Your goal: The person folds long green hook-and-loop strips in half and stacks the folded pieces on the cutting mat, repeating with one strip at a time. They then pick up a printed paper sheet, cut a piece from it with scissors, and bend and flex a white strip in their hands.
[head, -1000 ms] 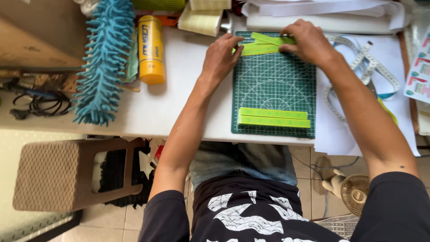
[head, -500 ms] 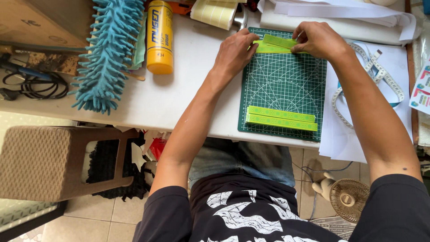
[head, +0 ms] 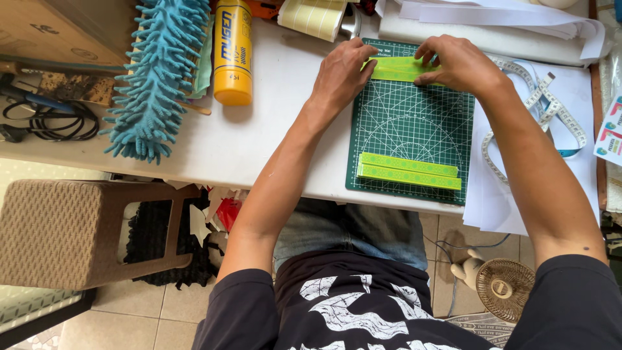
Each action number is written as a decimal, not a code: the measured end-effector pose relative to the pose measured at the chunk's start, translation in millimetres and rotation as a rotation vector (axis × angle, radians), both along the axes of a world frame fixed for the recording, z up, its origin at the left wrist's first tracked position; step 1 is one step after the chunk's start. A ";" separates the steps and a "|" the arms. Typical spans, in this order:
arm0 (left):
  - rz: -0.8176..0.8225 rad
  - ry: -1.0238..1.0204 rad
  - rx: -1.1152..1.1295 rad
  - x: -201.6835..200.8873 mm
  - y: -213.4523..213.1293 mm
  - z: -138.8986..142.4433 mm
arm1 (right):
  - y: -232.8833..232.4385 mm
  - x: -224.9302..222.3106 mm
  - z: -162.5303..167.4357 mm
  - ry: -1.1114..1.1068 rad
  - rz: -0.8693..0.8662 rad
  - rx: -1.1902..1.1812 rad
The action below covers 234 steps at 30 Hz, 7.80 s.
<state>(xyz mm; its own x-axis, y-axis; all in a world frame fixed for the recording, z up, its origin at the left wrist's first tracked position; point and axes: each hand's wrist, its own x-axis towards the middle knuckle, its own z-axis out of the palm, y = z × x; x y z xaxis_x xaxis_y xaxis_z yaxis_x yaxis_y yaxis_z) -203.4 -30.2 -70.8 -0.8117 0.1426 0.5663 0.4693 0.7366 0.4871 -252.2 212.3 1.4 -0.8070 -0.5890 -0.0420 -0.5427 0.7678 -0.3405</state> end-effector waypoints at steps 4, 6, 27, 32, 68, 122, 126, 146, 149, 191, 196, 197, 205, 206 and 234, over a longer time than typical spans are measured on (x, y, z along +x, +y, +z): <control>-0.005 -0.020 -0.012 -2.6 0.9 -2.2 | 1.4 -3.4 -2.1 -0.090 -0.039 0.049; 0.014 -0.054 -0.009 -4.2 0.8 -2.5 | 1.7 -4.4 -1.7 -0.124 -0.056 0.060; -0.091 -0.099 -0.126 3.7 4.7 -0.7 | -2.1 9.2 -6.9 -0.054 -0.090 0.073; -0.080 -0.109 -0.122 6.1 3.9 3.5 | -8.9 4.1 -2.3 -0.098 -0.110 0.221; -0.216 -0.149 -0.160 8.1 17.5 0.5 | 73.1 85.4 -6.9 0.039 -0.222 0.134; -0.366 -0.260 0.023 15.4 10.1 17.9 | 74.5 77.4 -12.3 0.017 -0.077 -0.133; -0.371 -0.246 0.029 15.7 9.0 19.9 | 76.9 75.8 -14.8 0.016 -0.079 -0.124; -0.343 -0.248 0.003 12.3 10.0 15.5 | 82.4 83.2 -6.7 0.026 -0.115 -0.151; -0.341 -0.244 0.005 12.6 11.4 17.8 | 84.4 84.7 -8.3 0.113 -0.091 -0.130; -0.201 -0.603 0.055 159.1 30.4 78.9 | 114.5 181.6 0.0 -0.247 -0.216 -0.375; -0.223 -0.569 -0.032 156.6 28.8 68.5 | 116.6 183.4 -3.8 -0.229 -0.176 -0.340; -0.218 -0.585 -0.037 156.6 28.4 67.4 | 117.0 183.9 -4.5 -0.222 -0.161 -0.332; -0.229 -0.610 -0.018 156.0 22.6 65.9 | 116.2 183.5 -7.9 -0.224 -0.163 -0.314; -0.237 -0.599 -0.016 156.5 22.0 65.8 | 115.5 183.9 -7.6 -0.238 -0.174 -0.312; -0.004 0.082 -0.280 -9.3 11.2 11.0 | 13.2 -12.0 -7.9 -0.057 -0.107 -0.002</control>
